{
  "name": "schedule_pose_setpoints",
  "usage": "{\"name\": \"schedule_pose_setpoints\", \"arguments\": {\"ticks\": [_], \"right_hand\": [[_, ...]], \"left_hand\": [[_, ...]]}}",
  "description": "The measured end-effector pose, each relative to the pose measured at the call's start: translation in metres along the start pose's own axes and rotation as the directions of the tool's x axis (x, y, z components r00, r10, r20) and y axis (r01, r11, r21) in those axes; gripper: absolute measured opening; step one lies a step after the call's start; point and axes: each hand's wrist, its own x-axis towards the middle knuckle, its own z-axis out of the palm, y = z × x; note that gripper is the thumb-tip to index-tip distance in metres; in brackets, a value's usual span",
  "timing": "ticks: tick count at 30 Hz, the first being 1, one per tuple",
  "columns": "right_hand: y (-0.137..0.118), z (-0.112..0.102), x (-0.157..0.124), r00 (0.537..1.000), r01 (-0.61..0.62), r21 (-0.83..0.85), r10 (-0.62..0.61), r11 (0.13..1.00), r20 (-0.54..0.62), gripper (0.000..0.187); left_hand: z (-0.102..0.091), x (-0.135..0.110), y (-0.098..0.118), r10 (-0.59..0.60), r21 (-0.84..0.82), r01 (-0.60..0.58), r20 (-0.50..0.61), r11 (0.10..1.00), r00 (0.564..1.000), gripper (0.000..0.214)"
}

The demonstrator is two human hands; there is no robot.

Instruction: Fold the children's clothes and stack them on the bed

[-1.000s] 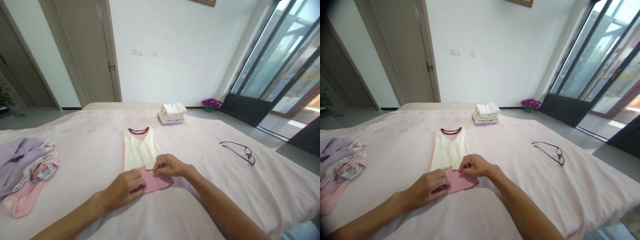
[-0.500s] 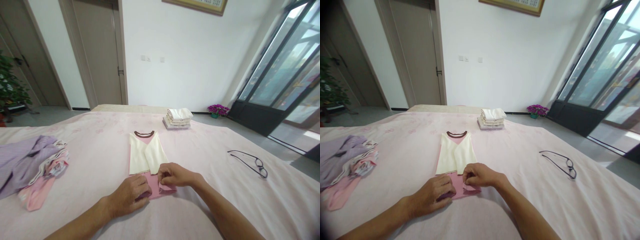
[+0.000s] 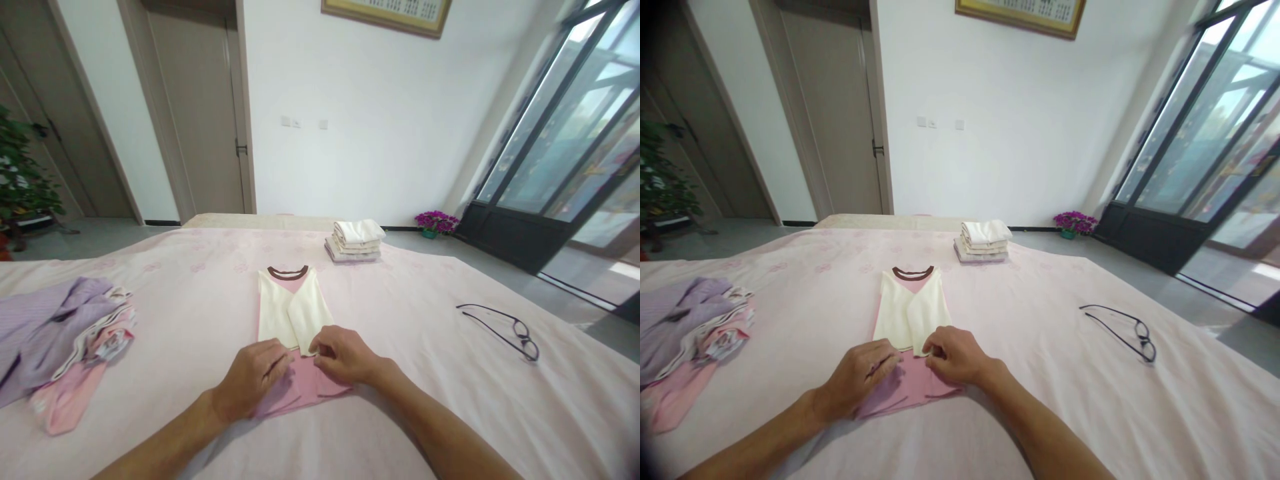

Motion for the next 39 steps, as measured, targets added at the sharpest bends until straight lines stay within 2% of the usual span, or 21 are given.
{"name": "schedule_pose_setpoints", "arguments": {"ticks": [2,4,7,9,13,17,21,23,24,27,30,32,39], "right_hand": [[0.001,0.006,-0.002,1.0,0.023,-0.064,-0.022,0.998,0.013,0.017],[0.003,0.011,-0.003,0.998,0.034,-0.121,-0.04,0.992,-0.048,0.015],[0.005,0.016,-0.003,0.982,0.068,-0.211,-0.103,0.975,-0.161,0.015],[0.006,0.017,-0.002,0.973,0.095,-0.239,-0.141,0.966,-0.182,0.016],[0.007,0.017,-0.001,0.978,0.124,-0.26,-0.162,0.958,-0.132,0.012],[0.008,0.018,0.0,0.978,0.164,-0.25,-0.19,0.954,-0.084,0.013],[0.013,0.019,0.002,0.978,0.173,-0.22,-0.195,0.96,-0.08,0.014],[0.015,0.02,0.003,0.977,0.173,-0.202,-0.194,0.964,-0.089,0.014],[0.016,0.02,0.003,0.977,0.173,-0.192,-0.193,0.966,-0.094,0.014],[0.018,0.019,0.004,0.977,0.174,-0.166,-0.191,0.971,-0.098,0.015],[0.018,0.019,0.004,0.98,0.163,-0.147,-0.177,0.976,-0.088,0.015],[0.018,0.02,0.005,0.982,0.153,-0.139,-0.166,0.978,-0.088,0.015],[0.02,0.02,0.007,0.984,0.139,-0.13,-0.152,0.982,-0.093,0.015]], "left_hand": [[-0.006,0.013,-0.008,-0.167,0.002,0.167,-0.073,0.986,0.983,0.03],[-0.012,0.031,-0.017,-0.298,0.009,0.301,-0.114,0.953,0.948,0.026],[-0.013,0.061,-0.029,-0.424,0.064,0.432,-0.108,0.9,0.899,0.023],[-0.007,0.079,-0.035,-0.481,0.107,0.488,-0.086,0.866,0.873,0.025],[0.014,0.103,-0.044,-0.503,0.204,0.508,-0.082,0.837,0.861,0.03],[0.029,0.109,-0.048,-0.499,0.237,0.509,-0.106,0.827,0.86,0.029],[0.03,0.108,-0.055,-0.479,0.201,0.5,-0.143,0.843,0.866,0.026],[0.024,0.108,-0.065,-0.492,0.139,0.518,-0.184,0.844,0.851,0.025],[0.02,0.108,-0.072,-0.514,0.098,0.542,-0.218,0.834,0.83,0.026],[0.003,0.109,-0.099,-0.601,0.001,0.635,-0.32,0.773,0.732,0.032],[-0.009,0.111,-0.126,-0.662,0.0,0.706,-0.349,0.708,0.664,0.041],[-0.012,0.114,-0.14,-0.674,0.012,0.718,-0.334,0.696,0.659,0.046],[0.001,0.125,-0.168,-0.62,-0.016,0.639,-0.261,0.769,0.74,0.054]]}}
